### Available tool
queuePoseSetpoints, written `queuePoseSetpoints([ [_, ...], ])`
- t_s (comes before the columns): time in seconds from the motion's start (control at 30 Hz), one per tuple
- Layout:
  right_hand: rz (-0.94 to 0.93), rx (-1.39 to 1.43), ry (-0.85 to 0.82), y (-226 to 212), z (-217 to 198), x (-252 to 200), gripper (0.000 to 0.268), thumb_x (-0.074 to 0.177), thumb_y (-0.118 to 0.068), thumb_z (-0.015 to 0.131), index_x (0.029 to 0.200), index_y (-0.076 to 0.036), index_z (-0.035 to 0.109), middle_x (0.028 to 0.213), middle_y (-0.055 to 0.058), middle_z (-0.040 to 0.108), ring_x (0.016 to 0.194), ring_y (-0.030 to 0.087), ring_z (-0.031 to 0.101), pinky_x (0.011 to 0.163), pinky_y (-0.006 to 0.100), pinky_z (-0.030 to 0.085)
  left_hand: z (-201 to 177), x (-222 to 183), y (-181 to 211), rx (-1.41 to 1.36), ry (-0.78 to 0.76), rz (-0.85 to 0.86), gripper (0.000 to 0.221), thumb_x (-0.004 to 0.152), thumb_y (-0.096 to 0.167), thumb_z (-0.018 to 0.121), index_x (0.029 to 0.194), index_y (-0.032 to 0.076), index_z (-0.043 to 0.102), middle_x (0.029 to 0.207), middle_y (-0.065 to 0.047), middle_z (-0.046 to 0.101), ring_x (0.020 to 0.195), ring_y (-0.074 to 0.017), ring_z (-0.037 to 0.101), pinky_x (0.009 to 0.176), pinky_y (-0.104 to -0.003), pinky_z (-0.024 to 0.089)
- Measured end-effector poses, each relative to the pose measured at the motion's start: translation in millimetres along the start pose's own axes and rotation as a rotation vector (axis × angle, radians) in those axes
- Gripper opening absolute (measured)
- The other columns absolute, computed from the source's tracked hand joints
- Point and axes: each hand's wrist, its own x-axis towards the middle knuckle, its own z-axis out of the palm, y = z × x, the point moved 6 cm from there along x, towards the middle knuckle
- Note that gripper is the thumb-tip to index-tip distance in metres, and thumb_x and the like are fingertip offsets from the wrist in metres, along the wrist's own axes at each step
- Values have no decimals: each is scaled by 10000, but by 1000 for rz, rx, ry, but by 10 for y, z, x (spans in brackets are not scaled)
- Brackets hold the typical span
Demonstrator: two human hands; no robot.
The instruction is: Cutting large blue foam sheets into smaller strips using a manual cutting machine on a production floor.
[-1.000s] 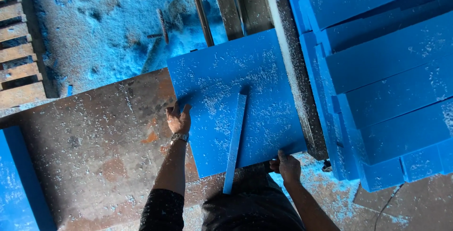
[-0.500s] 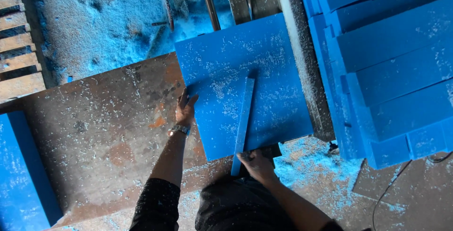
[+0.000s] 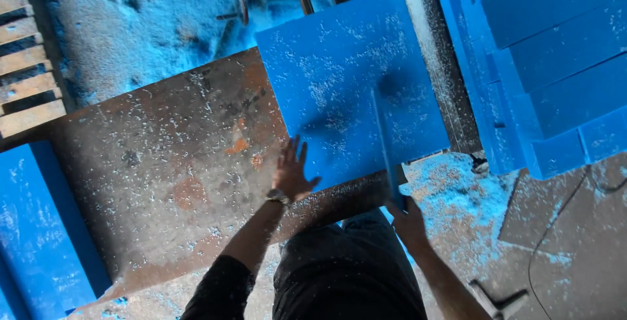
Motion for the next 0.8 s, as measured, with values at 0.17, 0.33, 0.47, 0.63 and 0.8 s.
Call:
queuePoseSetpoints([
  [0.17,345,997,18,306,-987,-714,259,1005,-170,673,1139,49,708,682,127,600,530,205,532,478,352,418,504,53,411,186,-45,149,1355,719,731,770,1588,-92,134,1694,-287,-14,1561,-485,31,1259,-560,166],
  [0.33,417,366,-24,1199,-1286,-1132,398,991,-436,622,1066,-53,701,632,96,702,508,240,646,534,381,481,508,105,556,236,-60,88,1304,670,661,803,1560,-111,244,1660,-362,-8,1521,-573,47,1211,-599,268],
  [0.47,312,34,43,1771,-1282,-1355,398,1004,-499,554,961,-121,672,491,95,649,354,256,558,428,408,414,644,106,551,270,-10,82,1480,524,680,871,1587,-97,196,1664,-356,-51,1526,-575,-12,1238,-627,165],
  [0.63,253,-91,37,2217,-1164,-1333,419,1008,-536,521,933,-138,627,498,58,657,354,242,589,421,401,449,392,77,712,291,-2,78,1565,533,797,825,1602,-108,126,1663,-358,-42,1528,-568,14,1248,-610,171],
  [0.8,287,-84,-51,2342,-1176,-1274,501,1016,-597,424,964,-144,631,522,38,675,356,207,599,412,379,478,511,57,605,360,-88,48,1581,537,831,828,1614,-74,107,1675,-323,-53,1535,-545,1,1229,-588,247],
])
